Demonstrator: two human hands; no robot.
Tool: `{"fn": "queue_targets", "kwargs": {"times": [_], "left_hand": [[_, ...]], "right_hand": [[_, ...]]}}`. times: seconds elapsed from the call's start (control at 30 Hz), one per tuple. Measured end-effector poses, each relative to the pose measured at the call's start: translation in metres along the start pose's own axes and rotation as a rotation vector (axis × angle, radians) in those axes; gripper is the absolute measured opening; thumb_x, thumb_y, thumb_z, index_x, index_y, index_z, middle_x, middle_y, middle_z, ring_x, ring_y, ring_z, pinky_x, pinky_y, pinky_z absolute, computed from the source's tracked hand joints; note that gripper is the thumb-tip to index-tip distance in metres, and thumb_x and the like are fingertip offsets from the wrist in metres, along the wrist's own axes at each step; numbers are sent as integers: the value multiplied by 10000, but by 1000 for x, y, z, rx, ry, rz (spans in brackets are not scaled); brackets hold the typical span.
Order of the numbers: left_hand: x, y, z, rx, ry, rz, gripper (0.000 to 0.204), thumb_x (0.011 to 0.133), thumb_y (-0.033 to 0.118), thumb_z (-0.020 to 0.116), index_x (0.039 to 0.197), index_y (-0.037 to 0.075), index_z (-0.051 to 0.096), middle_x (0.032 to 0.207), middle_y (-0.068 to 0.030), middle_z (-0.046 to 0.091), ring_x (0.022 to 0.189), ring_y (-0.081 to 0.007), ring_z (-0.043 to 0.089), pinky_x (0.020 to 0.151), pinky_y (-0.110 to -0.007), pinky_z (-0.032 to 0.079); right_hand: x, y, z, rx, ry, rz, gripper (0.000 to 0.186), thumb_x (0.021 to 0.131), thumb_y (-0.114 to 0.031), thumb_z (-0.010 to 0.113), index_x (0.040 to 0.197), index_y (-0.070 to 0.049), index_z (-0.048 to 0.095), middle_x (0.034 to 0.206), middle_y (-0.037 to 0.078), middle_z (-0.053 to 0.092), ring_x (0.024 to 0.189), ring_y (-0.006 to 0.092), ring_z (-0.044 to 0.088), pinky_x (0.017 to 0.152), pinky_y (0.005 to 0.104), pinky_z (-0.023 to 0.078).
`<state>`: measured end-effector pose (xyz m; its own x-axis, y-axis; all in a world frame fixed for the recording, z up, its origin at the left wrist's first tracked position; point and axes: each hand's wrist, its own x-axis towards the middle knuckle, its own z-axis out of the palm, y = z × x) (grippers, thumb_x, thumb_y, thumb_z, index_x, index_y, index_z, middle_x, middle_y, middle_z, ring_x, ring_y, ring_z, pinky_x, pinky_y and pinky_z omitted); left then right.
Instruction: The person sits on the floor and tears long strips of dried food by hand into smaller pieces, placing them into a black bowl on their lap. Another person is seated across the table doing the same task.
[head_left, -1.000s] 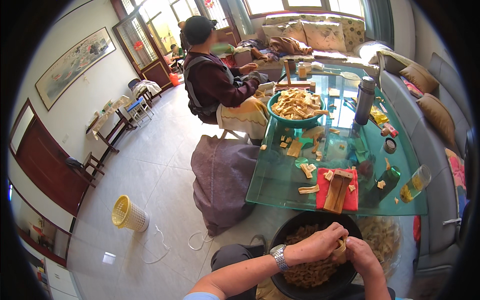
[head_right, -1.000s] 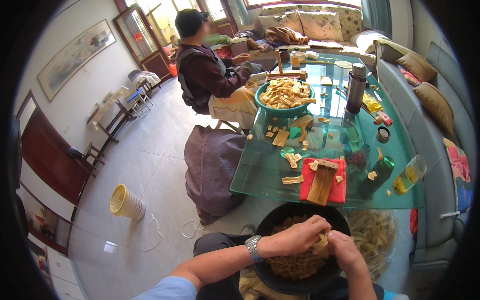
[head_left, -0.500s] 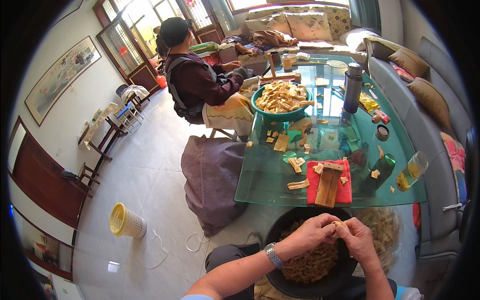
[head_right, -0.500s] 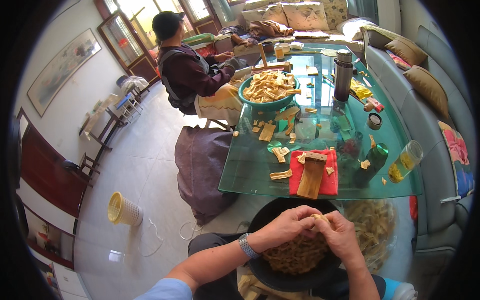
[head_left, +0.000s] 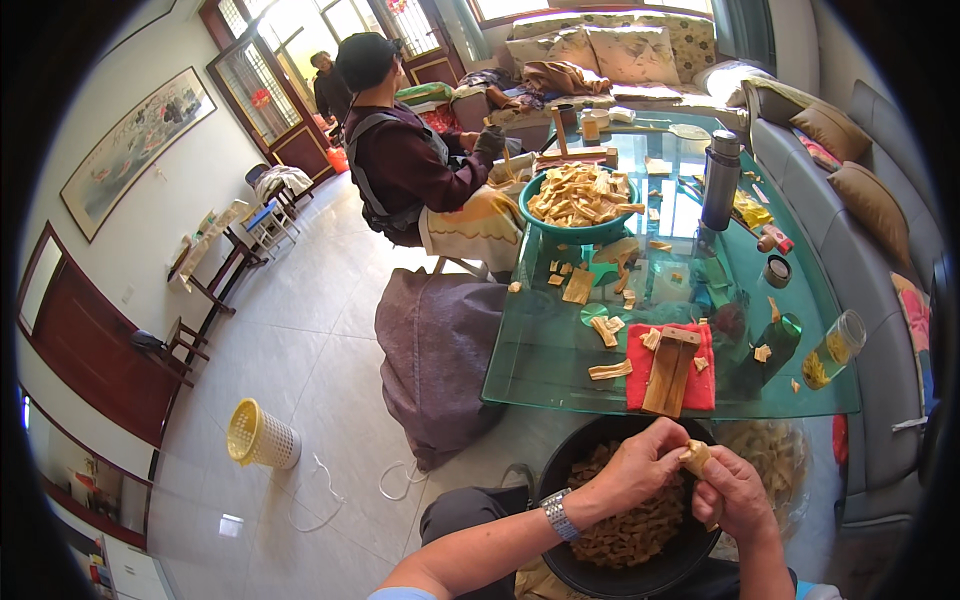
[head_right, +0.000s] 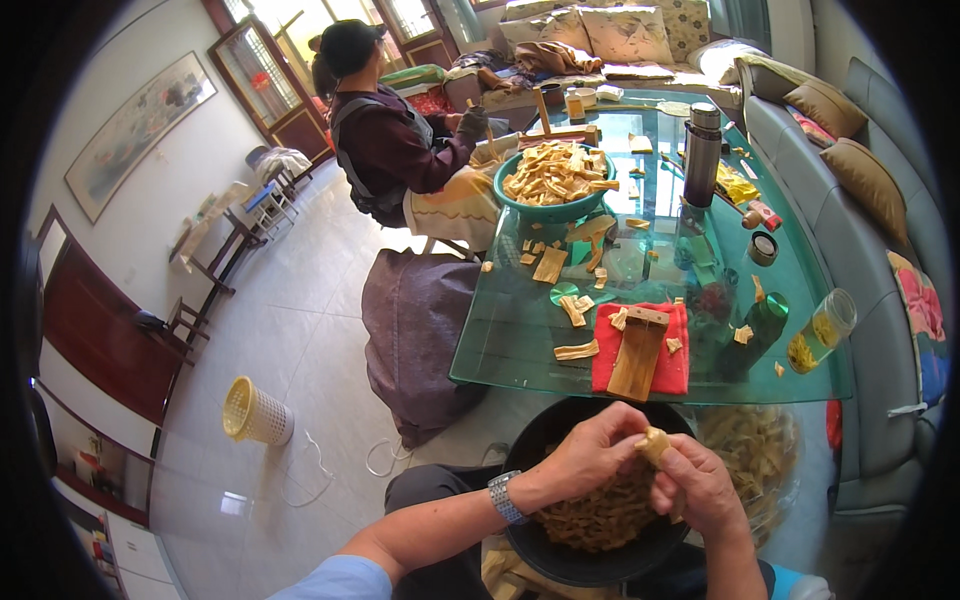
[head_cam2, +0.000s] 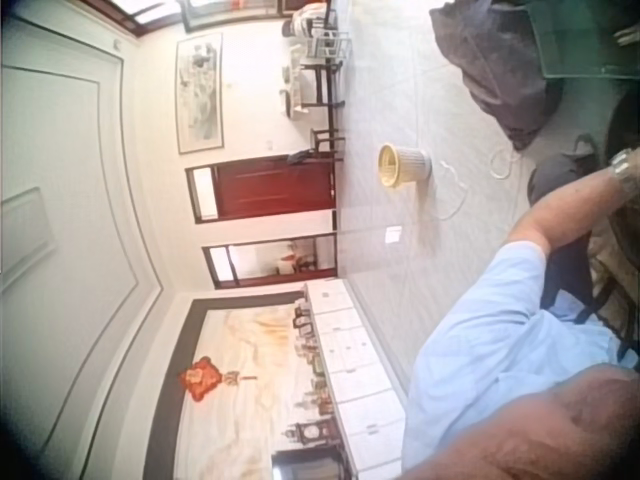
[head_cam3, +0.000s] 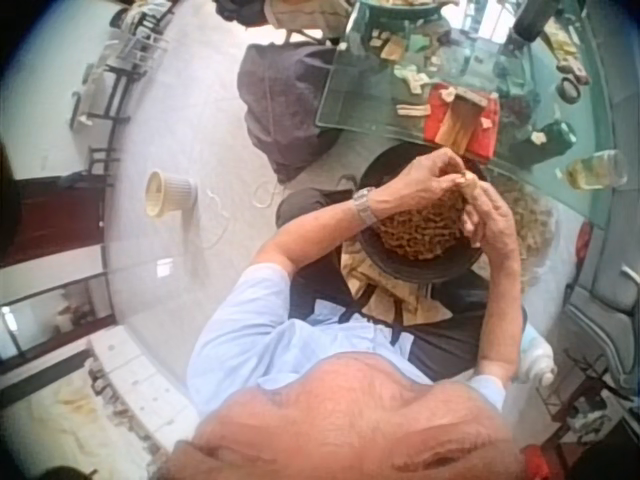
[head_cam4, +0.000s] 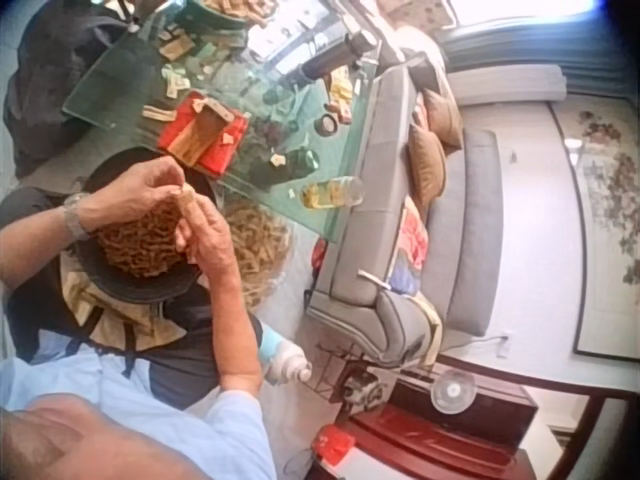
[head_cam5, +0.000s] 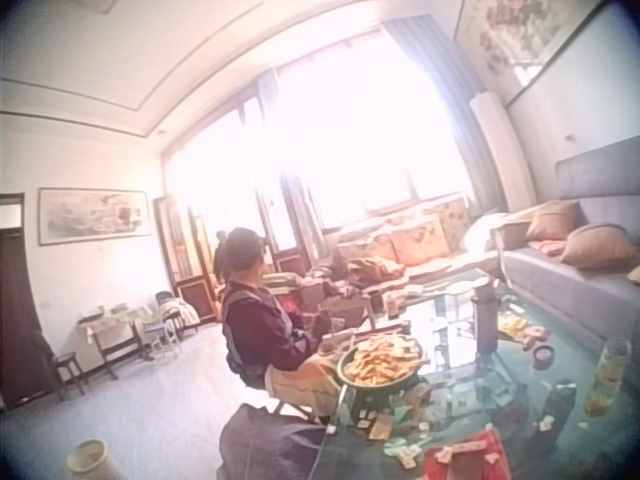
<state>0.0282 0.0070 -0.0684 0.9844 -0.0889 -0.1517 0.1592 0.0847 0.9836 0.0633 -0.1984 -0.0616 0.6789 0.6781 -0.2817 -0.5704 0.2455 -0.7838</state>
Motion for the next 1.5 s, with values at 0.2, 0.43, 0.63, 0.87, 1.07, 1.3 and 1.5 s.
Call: {"fn": "queue_targets", "kwargs": {"times": [0.2,0.43,0.63,0.87,1.07,1.3,1.5], "left_hand": [[-6,23,-11,27,-37,-91,246,1054,284,649,1058,45,591,862,11,615,711,-46,545,642,-215,470],[-11,2,-18,342,112,162,209,1010,170,709,1095,42,568,881,-6,646,727,-38,584,613,-210,477],[7,9,-7,101,77,-16,165,1020,165,695,1024,35,594,785,10,605,637,-43,528,561,-201,431],[-6,9,-13,23,-32,-7,192,998,90,707,1095,41,549,925,1,628,754,-47,586,667,-200,488],[-11,1,-5,143,1,87,255,975,33,717,1149,23,531,1040,-21,645,894,-62,635,781,-230,533],[-14,9,-9,65,-50,10,298,977,56,730,1223,-3,572,1078,-29,679,906,-77,648,789,-240,543],[-13,19,-13,-128,-50,-37,270,982,86,733,1207,-6,616,1017,-4,685,826,-41,610,734,-201,519]], "right_hand": [[5,7,12,-122,62,65,201,1092,-211,508,1212,-51,502,858,56,590,627,150,612,510,258,491],[24,0,28,-577,32,-69,145,1077,-175,507,1135,-80,600,814,-3,559,665,72,533,581,236,430],[32,5,-12,-726,180,-274,226,1044,-234,639,1036,-10,673,871,-14,651,793,84,574,725,274,503],[16,-3,-9,-119,-12,-41,241,1044,-225,652,1219,-66,701,781,-62,588,642,16,491,550,189,396],[12,-8,-11,-6,-147,79,309,1042,-314,654,1217,-64,701,716,-82,528,559,-4,406,481,177,297],[15,-5,-6,-155,-62,97,331,1054,-376,634,1175,-81,722,641,-82,472,520,15,371,463,192,275],[15,-4,-10,4,-149,137,371,1067,-340,612,1332,-81,632,646,-89,461,509,8,358,459,187,269]]}}
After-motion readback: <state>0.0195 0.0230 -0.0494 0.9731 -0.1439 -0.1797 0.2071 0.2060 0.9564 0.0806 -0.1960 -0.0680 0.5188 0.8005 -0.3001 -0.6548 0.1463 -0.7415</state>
